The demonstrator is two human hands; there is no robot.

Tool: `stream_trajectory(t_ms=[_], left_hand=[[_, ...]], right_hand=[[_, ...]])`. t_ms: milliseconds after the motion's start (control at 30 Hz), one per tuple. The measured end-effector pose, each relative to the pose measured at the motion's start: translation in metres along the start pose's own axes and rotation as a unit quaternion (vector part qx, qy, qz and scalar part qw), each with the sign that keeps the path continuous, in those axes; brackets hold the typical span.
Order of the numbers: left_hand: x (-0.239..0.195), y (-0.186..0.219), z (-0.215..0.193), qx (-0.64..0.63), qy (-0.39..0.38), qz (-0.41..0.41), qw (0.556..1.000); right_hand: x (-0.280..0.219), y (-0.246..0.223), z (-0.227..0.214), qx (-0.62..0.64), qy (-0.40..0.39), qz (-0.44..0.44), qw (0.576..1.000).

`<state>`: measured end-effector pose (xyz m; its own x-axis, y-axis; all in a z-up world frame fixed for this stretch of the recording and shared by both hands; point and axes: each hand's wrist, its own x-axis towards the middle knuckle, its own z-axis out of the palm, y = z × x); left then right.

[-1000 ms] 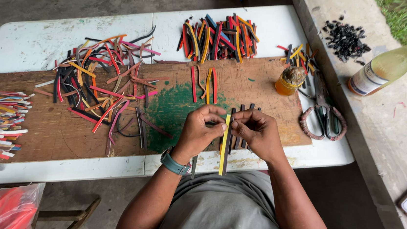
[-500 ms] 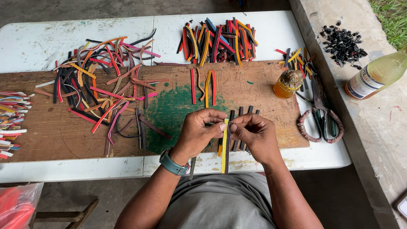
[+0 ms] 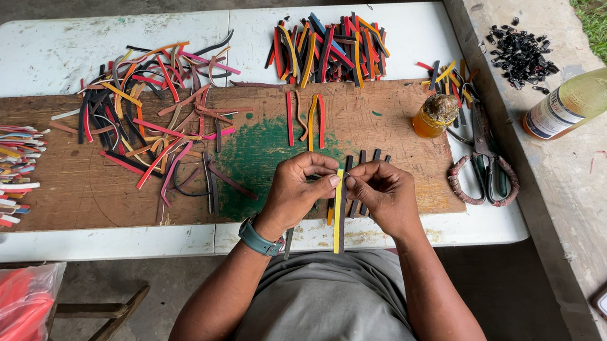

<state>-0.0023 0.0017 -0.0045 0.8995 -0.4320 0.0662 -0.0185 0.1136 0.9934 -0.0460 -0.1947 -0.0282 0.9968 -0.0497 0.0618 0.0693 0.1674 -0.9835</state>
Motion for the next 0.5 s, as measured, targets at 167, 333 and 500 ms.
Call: stream_trajectory(t_ms=[167,333,500], left_hand=[[-0.002,0.0,0.001,0.037,0.007,0.037,0.999],[-0.005,0.004,0.003,0.121,0.019,0.117,0.986],[-0.005,0.018,0.004,0.148,0.029,0.048,0.987]], right_hand=[[0.0,0.002,0.001,-0.007,0.007,0.01,1.0],[-0.001,0.003,0.002,-0.017,0.01,0.019,1.0],[-0.005,-0.005,0.007,-0.05,0.003,0.001,0.999]])
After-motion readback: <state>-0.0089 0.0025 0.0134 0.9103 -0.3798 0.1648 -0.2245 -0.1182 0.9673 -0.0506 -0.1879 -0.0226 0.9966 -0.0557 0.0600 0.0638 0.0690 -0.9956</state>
